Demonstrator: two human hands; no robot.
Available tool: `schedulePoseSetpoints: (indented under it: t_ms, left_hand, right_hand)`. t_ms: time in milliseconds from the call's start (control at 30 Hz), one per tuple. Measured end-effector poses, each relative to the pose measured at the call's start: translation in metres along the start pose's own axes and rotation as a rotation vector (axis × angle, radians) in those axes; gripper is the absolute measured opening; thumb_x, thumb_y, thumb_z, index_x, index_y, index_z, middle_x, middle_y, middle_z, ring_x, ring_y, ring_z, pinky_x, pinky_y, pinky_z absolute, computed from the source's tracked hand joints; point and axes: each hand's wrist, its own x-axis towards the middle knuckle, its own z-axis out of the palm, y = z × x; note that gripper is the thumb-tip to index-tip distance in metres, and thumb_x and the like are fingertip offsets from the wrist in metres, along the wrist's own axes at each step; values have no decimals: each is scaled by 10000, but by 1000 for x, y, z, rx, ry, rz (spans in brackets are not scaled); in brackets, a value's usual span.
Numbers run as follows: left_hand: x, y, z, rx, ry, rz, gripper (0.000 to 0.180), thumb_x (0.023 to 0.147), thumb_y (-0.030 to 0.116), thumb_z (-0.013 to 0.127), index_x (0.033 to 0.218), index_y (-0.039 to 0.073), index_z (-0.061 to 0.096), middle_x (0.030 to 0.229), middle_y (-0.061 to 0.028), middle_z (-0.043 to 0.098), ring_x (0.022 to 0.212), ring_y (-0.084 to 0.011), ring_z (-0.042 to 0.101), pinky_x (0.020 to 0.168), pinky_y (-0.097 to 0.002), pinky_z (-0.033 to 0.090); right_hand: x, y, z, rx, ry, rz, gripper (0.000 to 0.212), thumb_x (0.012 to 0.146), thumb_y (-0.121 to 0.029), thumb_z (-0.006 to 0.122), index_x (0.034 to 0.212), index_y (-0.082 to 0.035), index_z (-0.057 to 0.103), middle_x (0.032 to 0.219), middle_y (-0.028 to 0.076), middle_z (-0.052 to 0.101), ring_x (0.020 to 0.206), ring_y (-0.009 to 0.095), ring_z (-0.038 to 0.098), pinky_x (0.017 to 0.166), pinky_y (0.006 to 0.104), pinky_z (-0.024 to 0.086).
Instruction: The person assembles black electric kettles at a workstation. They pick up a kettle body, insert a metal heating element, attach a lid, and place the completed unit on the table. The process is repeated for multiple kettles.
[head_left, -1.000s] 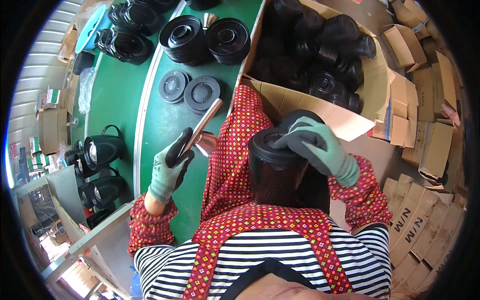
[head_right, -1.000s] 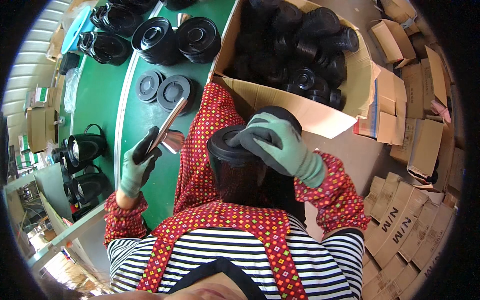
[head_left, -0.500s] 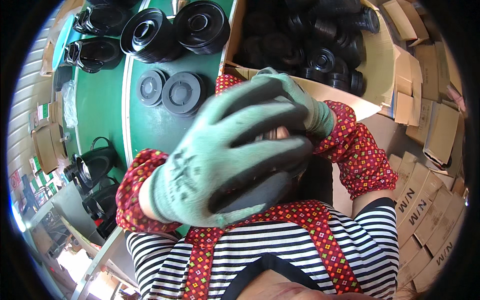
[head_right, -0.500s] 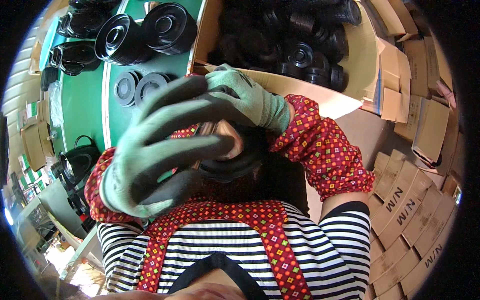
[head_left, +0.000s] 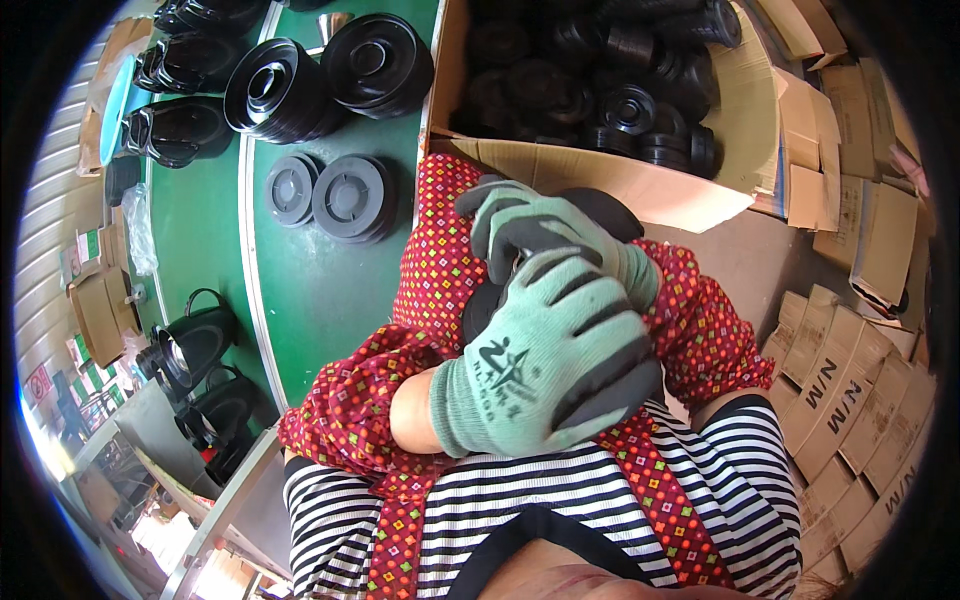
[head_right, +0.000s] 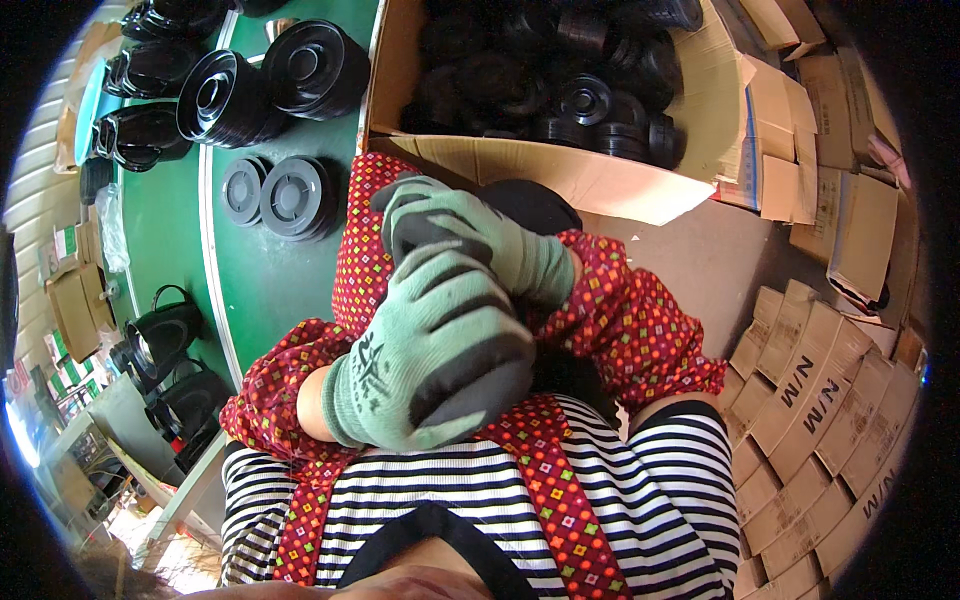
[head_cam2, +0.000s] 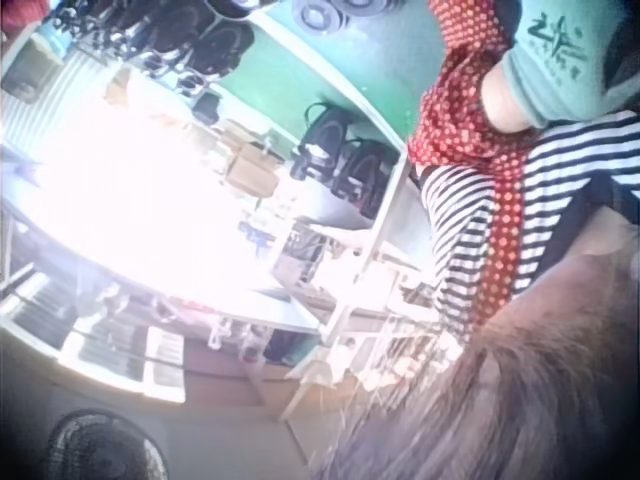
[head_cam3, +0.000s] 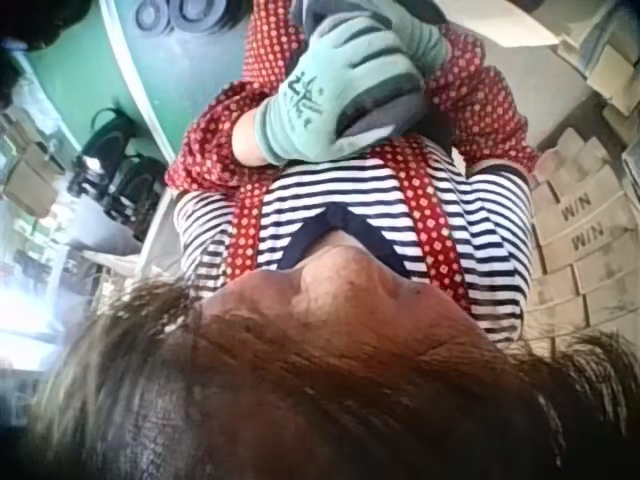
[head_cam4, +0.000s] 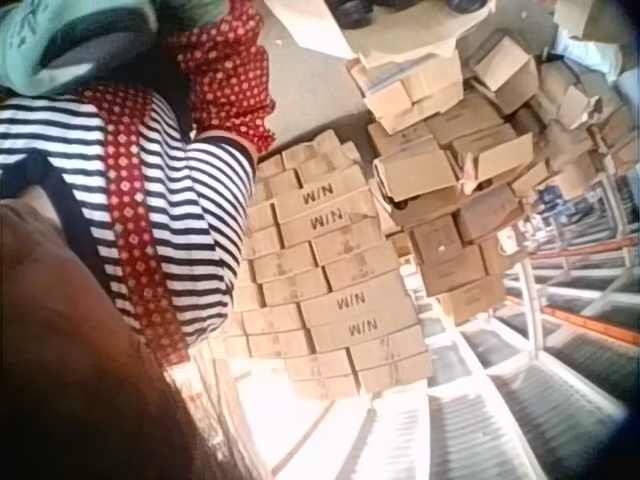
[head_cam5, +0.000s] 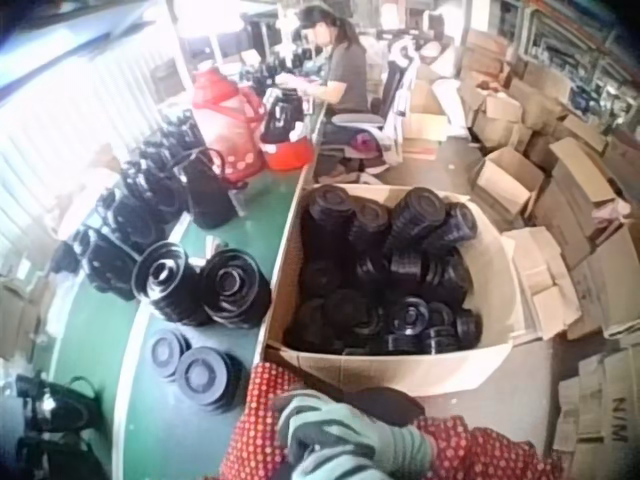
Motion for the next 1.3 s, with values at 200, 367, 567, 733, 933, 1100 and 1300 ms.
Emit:
schedulePoseSetpoints:
  t_ms: [200, 367, 567, 733, 933, 1100, 1300]
  left_hand:
    - [-33, -54, -24, -586, 132, 243, 473, 1017, 448, 585, 730, 93, 706, 794, -81, 664, 836, -321, 663, 910, -521, 487]
    - [-53, -63, -60, -1063, 131, -147, 968, 1088, 722, 141, 621, 70, 684, 605, -106, 664, 734, -329, 688, 964, -531, 515]
    - [-12, 5, -84, 232, -113, -308, 700, 958, 304, 683, 1513, -72, 480, 1423, -327, 565, 1208, -476, 642, 1045, -499, 514]
    - [-10, -32, -86, 293, -305, -533, 519, 894, 186, 691, 1366, -19, 625, 990, -246, 736, 910, -430, 730, 833, -462, 585]
    - [-16, -107, -83, 142, -306, -215, 394, 813, 273, 740, 1126, 35, 719, 905, -189, 726, 820, -416, 717, 752, -443, 578]
    - [-6, -150, -65, 69, -224, 2, 396, 801, 356, 786, 1102, 103, 741, 899, -138, 737, 841, -373, 727, 756, -445, 567]
    - [-18, -138, -60, 217, -33, -8, 433, 790, 387, 738, 1047, 38, 719, 876, -202, 696, 816, -438, 679, 715, -452, 539]
  right_hand:
    - [-36, -37, -2, -751, 196, 68, 369, 945, -210, 686, 1241, 6, 642, 1245, 207, 650, 1194, 430, 592, 1090, 527, 441]
    - [-13, -93, -27, -830, -177, 353, 609, 684, -384, 912, 1138, -50, 681, 1013, 115, 665, 923, 352, 646, 850, 479, 498]
    - [11, -96, -33, -749, -313, 453, 593, 769, -529, 843, 1129, -88, 675, 917, 115, 679, 860, 328, 688, 789, 457, 532]
    - [14, -110, -14, -1029, -306, 509, 667, 831, -556, 790, 1305, -104, 667, 938, 132, 663, 860, 299, 679, 772, 444, 520]
    - [23, -141, 3, -1166, -326, 619, 645, 916, -353, 732, 1495, -101, 598, 950, 95, 584, 787, 258, 624, 700, 407, 494]
    - [35, -160, 17, -1330, -440, 748, 659, 917, -301, 728, 1515, -69, 576, 993, 91, 581, 810, 245, 629, 697, 394, 498]
    - [31, -150, 10, -1238, -316, 711, 637, 931, -276, 698, 1519, -71, 565, 1010, 119, 645, 883, 294, 648, 774, 430, 509]
